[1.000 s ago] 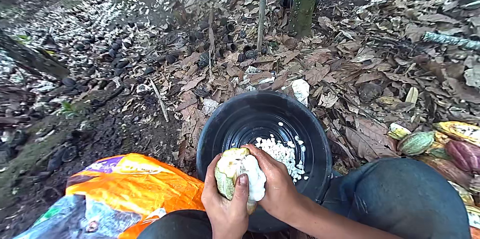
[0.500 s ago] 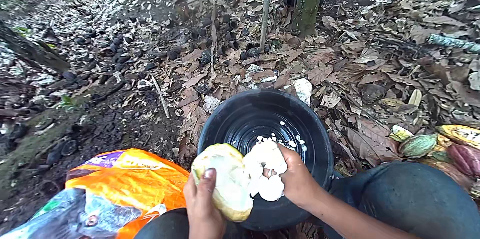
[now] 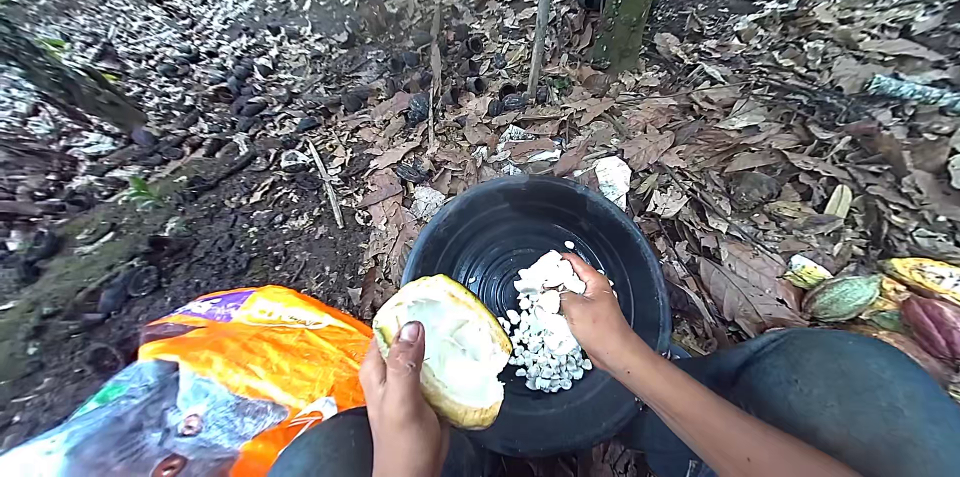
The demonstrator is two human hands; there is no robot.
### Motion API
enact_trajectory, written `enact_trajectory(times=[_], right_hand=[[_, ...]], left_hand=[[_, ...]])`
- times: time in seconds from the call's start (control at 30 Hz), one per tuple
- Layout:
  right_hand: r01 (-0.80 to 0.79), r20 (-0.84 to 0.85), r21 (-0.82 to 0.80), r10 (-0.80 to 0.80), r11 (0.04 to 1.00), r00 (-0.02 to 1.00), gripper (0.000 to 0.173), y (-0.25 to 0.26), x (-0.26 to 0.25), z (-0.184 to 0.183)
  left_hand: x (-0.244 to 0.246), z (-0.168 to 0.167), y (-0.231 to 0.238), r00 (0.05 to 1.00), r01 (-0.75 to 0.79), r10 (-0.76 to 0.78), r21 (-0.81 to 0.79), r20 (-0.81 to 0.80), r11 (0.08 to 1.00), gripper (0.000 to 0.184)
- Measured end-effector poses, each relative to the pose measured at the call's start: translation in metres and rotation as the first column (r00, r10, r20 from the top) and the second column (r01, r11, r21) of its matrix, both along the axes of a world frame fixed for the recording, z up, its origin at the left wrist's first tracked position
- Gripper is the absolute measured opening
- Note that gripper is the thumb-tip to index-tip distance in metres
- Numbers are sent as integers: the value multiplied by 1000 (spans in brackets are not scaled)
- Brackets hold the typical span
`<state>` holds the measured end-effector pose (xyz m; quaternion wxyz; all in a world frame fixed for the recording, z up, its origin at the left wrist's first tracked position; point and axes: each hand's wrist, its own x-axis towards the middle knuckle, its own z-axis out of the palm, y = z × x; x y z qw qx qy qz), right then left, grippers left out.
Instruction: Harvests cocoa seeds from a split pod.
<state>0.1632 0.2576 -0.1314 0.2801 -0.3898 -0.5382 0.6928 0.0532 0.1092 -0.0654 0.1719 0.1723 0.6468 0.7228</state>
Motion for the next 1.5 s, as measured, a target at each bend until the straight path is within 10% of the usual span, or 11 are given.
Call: enact_trajectory(times=[0.53, 0.67, 0.83, 1.13, 1.5], right_hand=[[99, 97, -159, -84, 982, 992, 11, 9, -9, -14], [77, 115, -201, -54, 977, 992, 28, 12, -7, -14], [-234, 7, -278, 245, 932, 969, 92, 18, 0, -11], [-292, 48, -24, 293, 956, 955, 33, 24, 3, -21], [-167, 238, 200, 117, 965, 964, 12, 24, -1, -21]], left_hand=[[1, 0, -1, 1000, -2, 1, -15, -10, 1000, 31], [2, 0, 0, 1000, 4, -4, -2, -2, 1000, 32], [3, 1, 0, 1000, 8, -8, -11, -1, 1000, 34], [3, 1, -2, 1000, 24, -25, 13, 11, 1000, 29], [4, 2, -2, 1000, 23, -23, 18, 11, 1000, 31]])
